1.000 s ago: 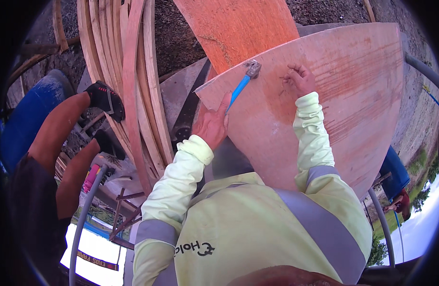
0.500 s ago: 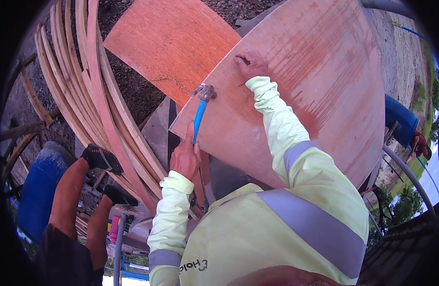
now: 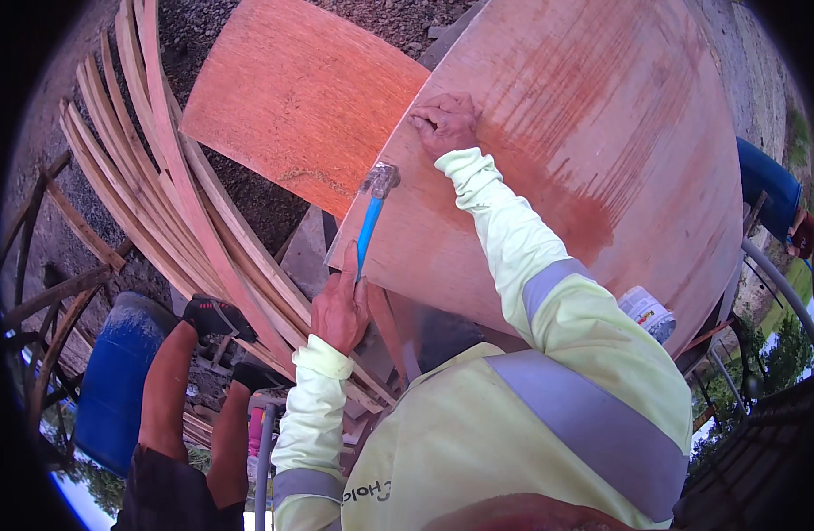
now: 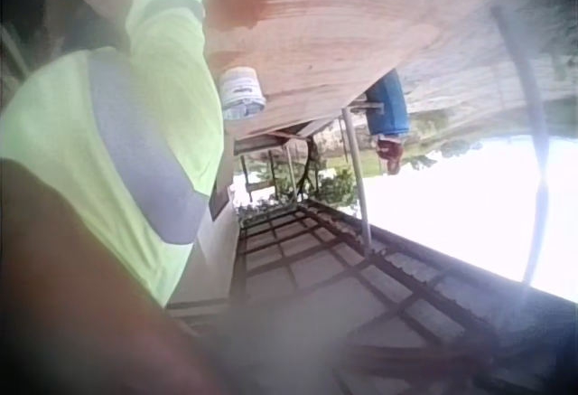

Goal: The person aligns and fits together pieces of plywood and wood boards, then hammers nails into the wood to secure them.

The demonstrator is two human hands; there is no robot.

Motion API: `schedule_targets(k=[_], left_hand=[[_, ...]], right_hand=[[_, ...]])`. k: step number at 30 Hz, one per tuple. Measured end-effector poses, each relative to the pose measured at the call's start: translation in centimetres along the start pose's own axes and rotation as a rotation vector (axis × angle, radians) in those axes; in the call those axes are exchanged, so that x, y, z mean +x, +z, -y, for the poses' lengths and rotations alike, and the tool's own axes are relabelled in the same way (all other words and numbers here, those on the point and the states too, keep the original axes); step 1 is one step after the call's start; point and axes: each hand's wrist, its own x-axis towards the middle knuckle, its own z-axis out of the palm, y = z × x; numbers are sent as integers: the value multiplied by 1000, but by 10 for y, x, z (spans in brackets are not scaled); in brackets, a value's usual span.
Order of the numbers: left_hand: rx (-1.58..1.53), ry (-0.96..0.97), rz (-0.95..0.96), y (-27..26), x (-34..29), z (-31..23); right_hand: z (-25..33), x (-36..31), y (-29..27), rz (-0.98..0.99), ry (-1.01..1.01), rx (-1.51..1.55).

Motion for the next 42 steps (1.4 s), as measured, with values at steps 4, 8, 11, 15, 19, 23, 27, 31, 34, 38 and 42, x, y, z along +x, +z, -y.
schedule_targets(k=[4, 8, 11, 15, 19, 23, 27, 31, 34, 38, 42], left_hand=[[-31, 170, -144, -10, 41, -19], [-2, 217, -146, -6, 75, -13], [84, 170, -106, -2, 81, -12], [41, 195, -140, -2, 77, -13], [52, 302, -235, 8, 89, 2], [1, 335, -295, -1, 86, -6], [-66, 217, -293, -9, 68, -6], [-135, 149, -289, -13, 56, -5], [-181, 60, -243, -16, 52, -4], [-227, -40, -170, -17, 54, -8], [-247, -38, -167, -17, 59, -9]], right_hand=[[3, 2, -4, -13, -7, 11], [-1, 3, 0, -9, 11, 30], [-2, 1, -1, -33, 4, 68], [-1, 1, -4, -14, 16, 38], [1, 2, -3, -13, 15, 51], [-2, -2, -1, -32, 1, 52], [0, 4, -11, 90, 12, 45], [-25, 23, -31, 314, -59, 112], [-32, 54, -43, 461, -246, -35], [-45, 97, -32, 391, -612, -338], [-62, 116, -9, 510, -523, -241]])
